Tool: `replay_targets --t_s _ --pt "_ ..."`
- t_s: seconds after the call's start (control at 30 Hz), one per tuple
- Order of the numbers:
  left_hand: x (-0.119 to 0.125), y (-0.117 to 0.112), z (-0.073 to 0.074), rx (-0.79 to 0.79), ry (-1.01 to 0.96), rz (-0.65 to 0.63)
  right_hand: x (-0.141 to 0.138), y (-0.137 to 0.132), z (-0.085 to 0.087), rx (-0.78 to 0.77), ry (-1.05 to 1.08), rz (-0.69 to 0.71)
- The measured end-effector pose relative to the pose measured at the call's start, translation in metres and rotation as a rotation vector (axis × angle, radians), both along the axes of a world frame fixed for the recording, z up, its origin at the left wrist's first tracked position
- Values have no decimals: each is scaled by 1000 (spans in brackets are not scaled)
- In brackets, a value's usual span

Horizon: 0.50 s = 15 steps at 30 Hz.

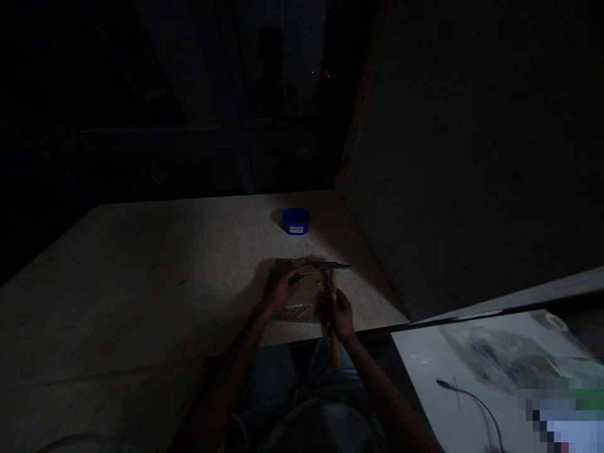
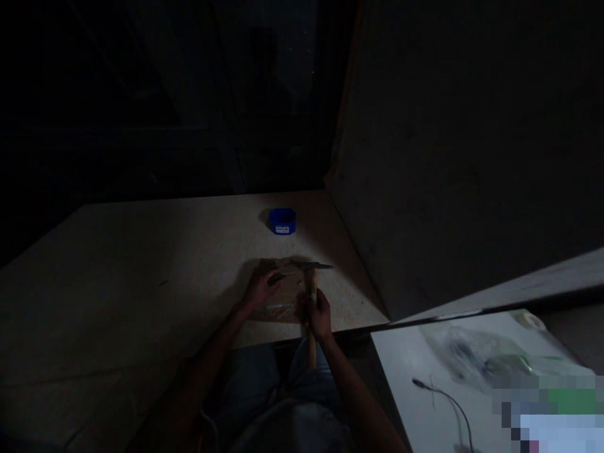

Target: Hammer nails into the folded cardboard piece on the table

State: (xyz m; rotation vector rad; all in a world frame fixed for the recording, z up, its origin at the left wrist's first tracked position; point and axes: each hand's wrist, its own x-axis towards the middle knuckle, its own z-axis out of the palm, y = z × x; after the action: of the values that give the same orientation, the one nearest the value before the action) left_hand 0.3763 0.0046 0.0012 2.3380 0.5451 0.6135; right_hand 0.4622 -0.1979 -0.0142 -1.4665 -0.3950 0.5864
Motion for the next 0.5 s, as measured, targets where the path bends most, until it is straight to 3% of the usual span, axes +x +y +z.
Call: replay_targets --t_s 0.1,0.2,0.33,0.5 --pt "-20 3 7 92 -73 51 1 -6 -1 31 33 -16" --pt "-46 5 4 54 -135 213 2 -12 -4 54 61 -14" --pt "-79 -1 -16 -62 -67 449 6 -22 -2 65 90 -22" --pt "-95 -19 -38 -293 13 509 19 -43 15 13 82 -49"
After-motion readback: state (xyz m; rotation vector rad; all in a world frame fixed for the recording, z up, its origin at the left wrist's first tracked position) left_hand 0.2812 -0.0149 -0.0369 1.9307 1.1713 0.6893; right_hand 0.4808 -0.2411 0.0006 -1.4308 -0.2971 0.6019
